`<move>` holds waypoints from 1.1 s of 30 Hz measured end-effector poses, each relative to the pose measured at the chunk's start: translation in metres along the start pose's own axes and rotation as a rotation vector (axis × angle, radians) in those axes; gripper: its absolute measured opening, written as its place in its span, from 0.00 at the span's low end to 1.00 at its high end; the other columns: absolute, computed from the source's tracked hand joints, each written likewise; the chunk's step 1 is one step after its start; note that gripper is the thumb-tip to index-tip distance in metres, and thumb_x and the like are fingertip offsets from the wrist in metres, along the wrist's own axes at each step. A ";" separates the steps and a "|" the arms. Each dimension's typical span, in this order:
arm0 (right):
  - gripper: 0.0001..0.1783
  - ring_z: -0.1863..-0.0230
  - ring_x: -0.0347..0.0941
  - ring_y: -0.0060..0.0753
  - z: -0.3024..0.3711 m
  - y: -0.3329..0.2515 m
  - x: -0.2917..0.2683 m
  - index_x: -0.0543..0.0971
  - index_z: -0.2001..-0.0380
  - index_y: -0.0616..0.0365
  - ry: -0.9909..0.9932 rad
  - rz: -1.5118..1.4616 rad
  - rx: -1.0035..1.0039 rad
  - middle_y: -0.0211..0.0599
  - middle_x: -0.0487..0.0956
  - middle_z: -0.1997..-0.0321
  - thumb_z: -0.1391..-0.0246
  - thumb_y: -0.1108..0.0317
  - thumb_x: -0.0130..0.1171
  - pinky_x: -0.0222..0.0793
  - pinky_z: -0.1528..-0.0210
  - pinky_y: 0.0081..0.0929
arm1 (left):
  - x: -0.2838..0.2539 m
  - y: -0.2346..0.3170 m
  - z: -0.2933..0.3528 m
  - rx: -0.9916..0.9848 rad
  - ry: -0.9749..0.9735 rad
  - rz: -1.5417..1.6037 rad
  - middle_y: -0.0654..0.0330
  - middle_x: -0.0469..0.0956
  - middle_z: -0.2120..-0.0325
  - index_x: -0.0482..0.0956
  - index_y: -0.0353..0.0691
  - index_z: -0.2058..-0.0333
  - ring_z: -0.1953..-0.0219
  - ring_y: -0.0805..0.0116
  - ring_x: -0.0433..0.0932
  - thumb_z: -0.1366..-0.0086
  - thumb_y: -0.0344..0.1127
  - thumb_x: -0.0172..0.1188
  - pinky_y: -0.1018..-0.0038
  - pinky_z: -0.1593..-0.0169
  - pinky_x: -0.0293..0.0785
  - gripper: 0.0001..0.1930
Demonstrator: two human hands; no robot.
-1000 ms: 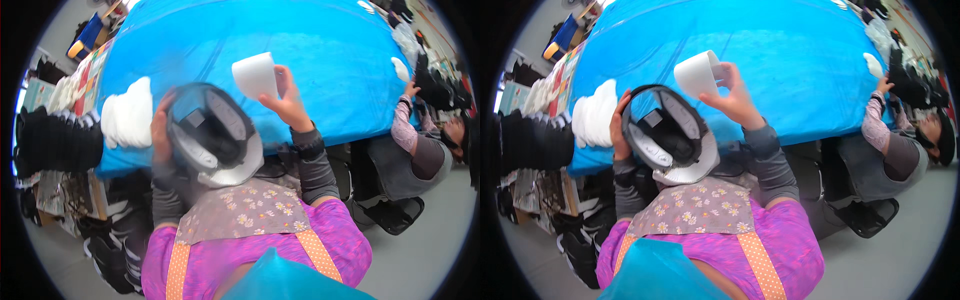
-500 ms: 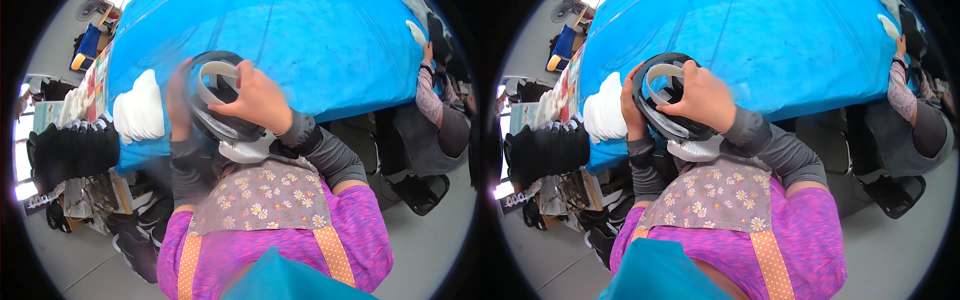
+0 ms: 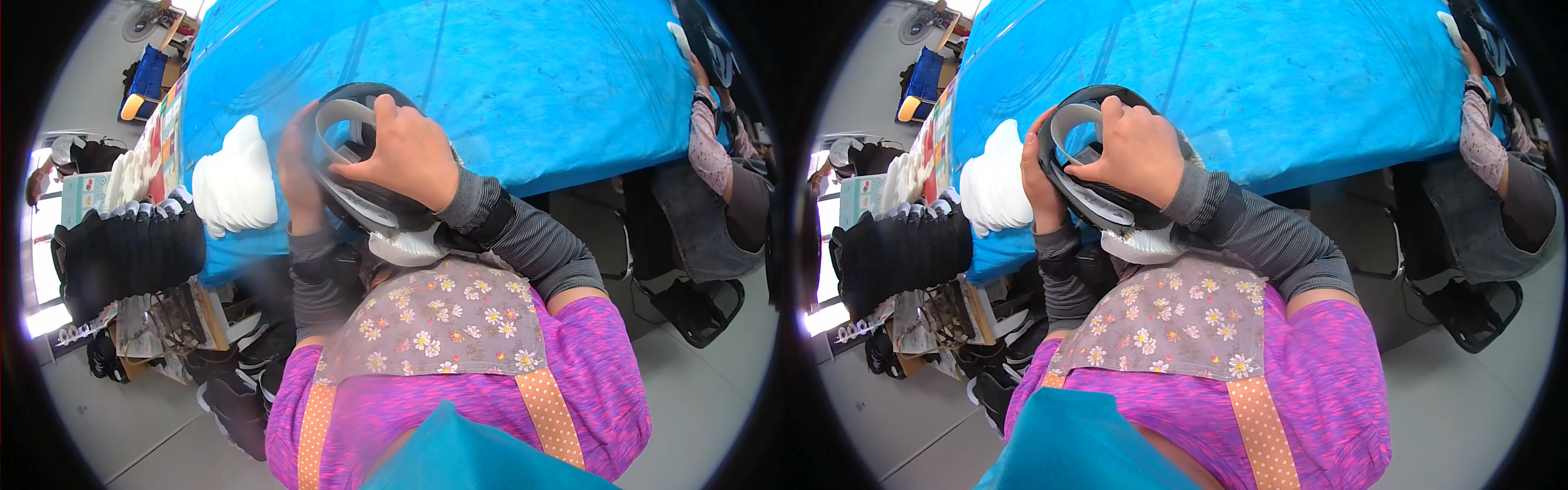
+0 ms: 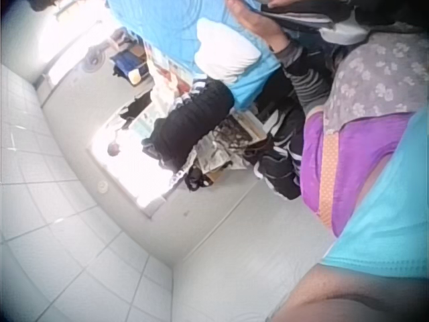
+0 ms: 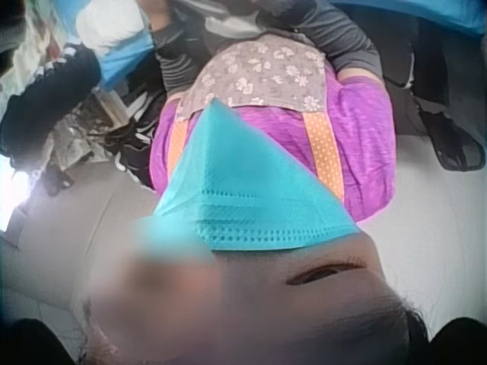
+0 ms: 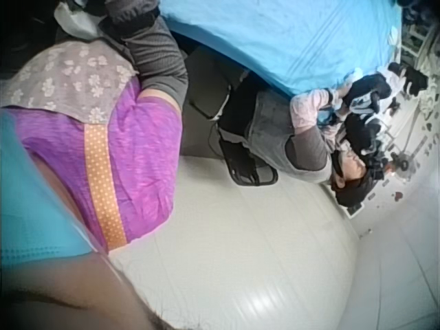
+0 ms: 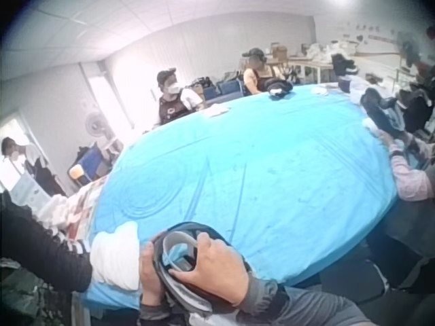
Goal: The recorder is seen stitching parts of a shoe together at a work table in a factory setting.
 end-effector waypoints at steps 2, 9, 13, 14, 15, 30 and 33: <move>0.41 0.74 0.77 0.49 0.000 0.001 0.000 0.68 0.68 0.64 0.000 0.010 0.004 0.46 0.76 0.78 0.69 0.38 0.74 0.75 0.73 0.39 | 0.000 0.000 0.000 0.004 -0.012 0.028 0.50 0.71 0.45 0.68 0.27 0.43 0.42 0.60 0.69 0.25 0.44 0.38 0.64 0.37 0.63 0.25; 0.45 0.72 0.78 0.54 0.001 0.012 0.006 0.66 0.64 0.65 -0.024 -0.023 0.036 0.53 0.77 0.73 0.66 0.34 0.71 0.75 0.72 0.41 | -0.001 -0.003 -0.002 -0.004 -0.009 0.031 0.49 0.71 0.45 0.68 0.26 0.43 0.42 0.60 0.69 0.25 0.44 0.38 0.64 0.37 0.63 0.26; 0.45 0.72 0.78 0.53 0.002 0.012 0.007 0.66 0.65 0.65 -0.032 -0.011 0.043 0.52 0.77 0.74 0.66 0.33 0.71 0.75 0.72 0.41 | 0.005 0.001 0.000 -0.016 -0.020 0.046 0.48 0.72 0.45 0.68 0.26 0.43 0.42 0.59 0.70 0.25 0.44 0.38 0.64 0.37 0.63 0.26; 0.45 0.72 0.78 0.53 0.002 0.012 0.008 0.66 0.65 0.65 -0.032 -0.012 0.042 0.52 0.77 0.74 0.66 0.33 0.71 0.75 0.72 0.41 | 0.004 0.000 0.000 -0.016 -0.019 0.045 0.48 0.72 0.45 0.68 0.26 0.43 0.42 0.59 0.70 0.25 0.44 0.38 0.64 0.37 0.63 0.26; 0.45 0.72 0.78 0.53 0.003 0.012 0.009 0.66 0.65 0.65 -0.032 -0.009 0.039 0.52 0.77 0.74 0.66 0.33 0.71 0.75 0.73 0.41 | 0.003 0.000 0.001 -0.015 -0.017 0.043 0.48 0.72 0.45 0.68 0.26 0.43 0.42 0.59 0.70 0.26 0.44 0.38 0.64 0.37 0.63 0.26; 0.46 0.74 0.78 0.50 0.001 0.009 0.010 0.67 0.65 0.65 0.006 0.026 0.012 0.49 0.76 0.76 0.67 0.32 0.71 0.75 0.74 0.39 | 0.005 -0.001 0.002 -0.033 0.000 0.005 0.49 0.72 0.46 0.68 0.27 0.43 0.42 0.60 0.70 0.27 0.45 0.37 0.65 0.37 0.62 0.27; 0.45 0.74 0.77 0.50 0.001 0.007 0.011 0.67 0.65 0.64 0.016 0.027 0.001 0.48 0.76 0.76 0.67 0.32 0.71 0.75 0.74 0.39 | 0.003 0.000 0.003 -0.014 0.023 -0.047 0.48 0.73 0.46 0.68 0.27 0.43 0.43 0.60 0.70 0.28 0.45 0.35 0.67 0.36 0.60 0.27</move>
Point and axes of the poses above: each hand's wrist, its own z-axis away from the middle knuckle, its own x-axis out of the palm, y = z × x, the point moved 10 cm from there along -z, towards the middle knuckle
